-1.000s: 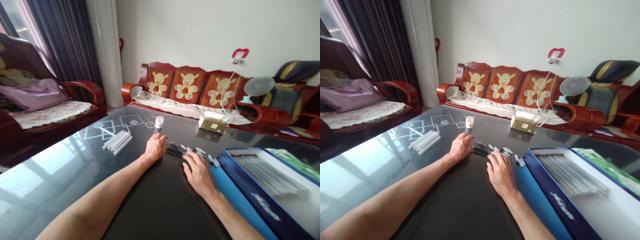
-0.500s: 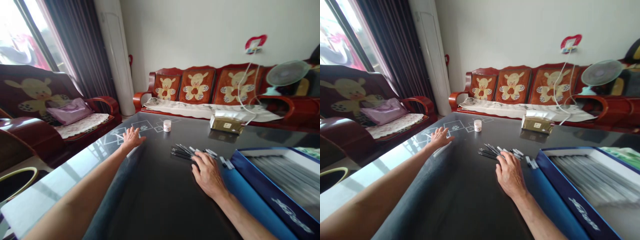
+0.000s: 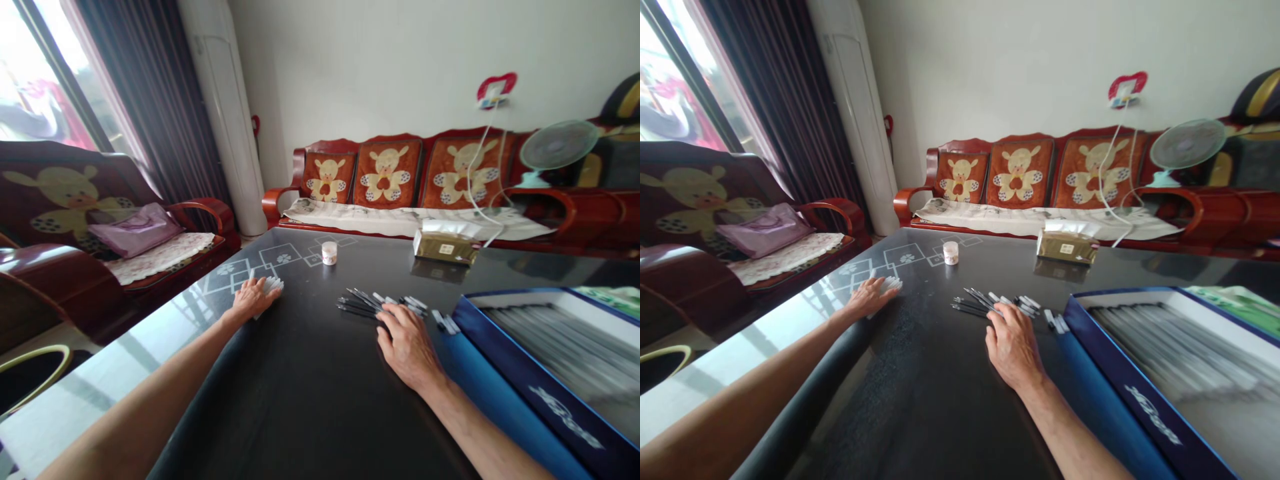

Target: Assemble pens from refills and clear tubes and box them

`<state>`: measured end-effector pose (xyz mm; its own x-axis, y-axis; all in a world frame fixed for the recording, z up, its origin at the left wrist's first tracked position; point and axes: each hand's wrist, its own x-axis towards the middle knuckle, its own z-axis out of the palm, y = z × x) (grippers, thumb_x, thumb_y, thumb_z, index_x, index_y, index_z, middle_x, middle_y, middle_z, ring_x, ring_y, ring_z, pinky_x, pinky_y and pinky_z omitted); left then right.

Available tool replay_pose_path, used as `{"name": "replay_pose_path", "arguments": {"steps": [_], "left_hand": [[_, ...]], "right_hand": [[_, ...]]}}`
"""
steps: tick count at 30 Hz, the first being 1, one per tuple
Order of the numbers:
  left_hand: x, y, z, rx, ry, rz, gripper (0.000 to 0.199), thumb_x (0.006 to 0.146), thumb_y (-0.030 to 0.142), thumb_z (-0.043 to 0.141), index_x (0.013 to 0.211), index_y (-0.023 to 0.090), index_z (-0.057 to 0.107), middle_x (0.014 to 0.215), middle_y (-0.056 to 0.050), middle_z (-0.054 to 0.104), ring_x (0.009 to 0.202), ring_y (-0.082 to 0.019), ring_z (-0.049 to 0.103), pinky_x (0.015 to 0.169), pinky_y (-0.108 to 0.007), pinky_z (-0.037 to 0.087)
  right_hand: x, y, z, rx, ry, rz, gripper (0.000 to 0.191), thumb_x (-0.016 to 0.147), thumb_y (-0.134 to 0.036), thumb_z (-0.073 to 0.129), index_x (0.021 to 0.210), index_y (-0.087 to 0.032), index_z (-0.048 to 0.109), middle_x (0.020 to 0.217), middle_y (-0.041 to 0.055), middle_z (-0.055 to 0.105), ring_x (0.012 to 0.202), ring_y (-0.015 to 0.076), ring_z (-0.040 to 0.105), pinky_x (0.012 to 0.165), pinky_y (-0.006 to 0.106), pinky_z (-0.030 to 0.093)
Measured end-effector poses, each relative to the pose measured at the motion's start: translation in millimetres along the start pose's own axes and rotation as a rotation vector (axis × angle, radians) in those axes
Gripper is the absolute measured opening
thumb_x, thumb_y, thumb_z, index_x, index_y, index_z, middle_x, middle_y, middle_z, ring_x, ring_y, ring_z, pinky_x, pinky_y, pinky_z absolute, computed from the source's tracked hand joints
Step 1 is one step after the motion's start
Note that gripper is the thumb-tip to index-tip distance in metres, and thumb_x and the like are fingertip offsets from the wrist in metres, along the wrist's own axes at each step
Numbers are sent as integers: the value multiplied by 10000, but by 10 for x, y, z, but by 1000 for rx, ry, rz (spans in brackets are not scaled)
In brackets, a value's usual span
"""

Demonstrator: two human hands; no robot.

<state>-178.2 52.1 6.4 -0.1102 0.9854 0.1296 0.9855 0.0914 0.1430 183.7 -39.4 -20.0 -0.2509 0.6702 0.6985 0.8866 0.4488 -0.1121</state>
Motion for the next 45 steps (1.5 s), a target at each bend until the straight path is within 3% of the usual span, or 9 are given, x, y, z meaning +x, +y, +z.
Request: {"name": "replay_pose_path", "arguments": {"steps": [8,14,20,24,27,30,34,40,45], "left_hand": [[-312,637,15,-4,35,256,447,903,463,460,1287,245,525,1277,-91,566,1211,-278,508,996,-439,425],[-253,652,-57,3,170,231,581,875,620,451,1338,273,504,1412,-103,476,1332,-319,378,1044,-479,369],[-275,572,-23,-108,-87,131,698,886,696,293,1417,259,411,1473,-128,426,1367,-327,367,1051,-515,361],[-609,837,-34,-136,-159,233,847,787,778,400,1484,309,289,1554,-123,289,1412,-362,281,1077,-543,321],[-845,1124,-39,-87,-220,328,1015,658,821,526,1497,313,263,1590,-120,183,1416,-475,170,1050,-658,278],[-973,1299,-31,-77,-193,397,960,701,755,543,1497,291,272,1591,-124,174,1405,-489,180,1040,-661,289],[-1027,1147,-45,-55,-185,457,683,876,572,422,1485,288,306,1582,-113,216,1404,-442,234,1050,-623,309],[-891,690,-72,-33,-186,398,620,921,494,378,1497,290,274,1587,-117,197,1420,-397,236,1076,-590,304],[-593,1020,34,-32,-124,322,609,904,430,406,1475,245,302,1551,-134,267,1391,-369,299,1061,-547,341]], "right_hand": [[13,-26,-32,32,-10,15,201,837,-147,521,982,-154,662,1105,121,642,1062,256,576,965,430,434],[20,-41,-42,54,-32,35,184,831,-135,524,950,-157,662,1081,114,647,1039,254,588,950,429,444],[32,-83,-83,120,-39,-54,188,844,-127,526,956,-174,670,1090,98,646,1056,239,579,960,424,446],[44,-138,-137,209,-119,-151,201,866,-108,497,940,-196,662,1011,61,658,993,201,591,940,392,454],[48,-146,-149,227,-129,-132,193,863,-106,497,928,-192,657,968,60,660,952,199,597,909,389,464],[46,-132,-141,232,-118,-122,186,855,-108,504,911,-193,659,957,62,664,943,200,602,893,384,470],[41,-118,-132,239,-108,-120,182,852,-107,506,899,-192,660,938,59,667,923,193,606,878,372,476],[47,-122,-126,229,-116,-112,172,848,-109,512,882,-186,662,939,61,670,927,196,608,886,381,469],[53,-117,-124,198,-92,-90,179,840,-111,511,877,-190,668,941,65,674,948,210,606,895,401,467]]}}
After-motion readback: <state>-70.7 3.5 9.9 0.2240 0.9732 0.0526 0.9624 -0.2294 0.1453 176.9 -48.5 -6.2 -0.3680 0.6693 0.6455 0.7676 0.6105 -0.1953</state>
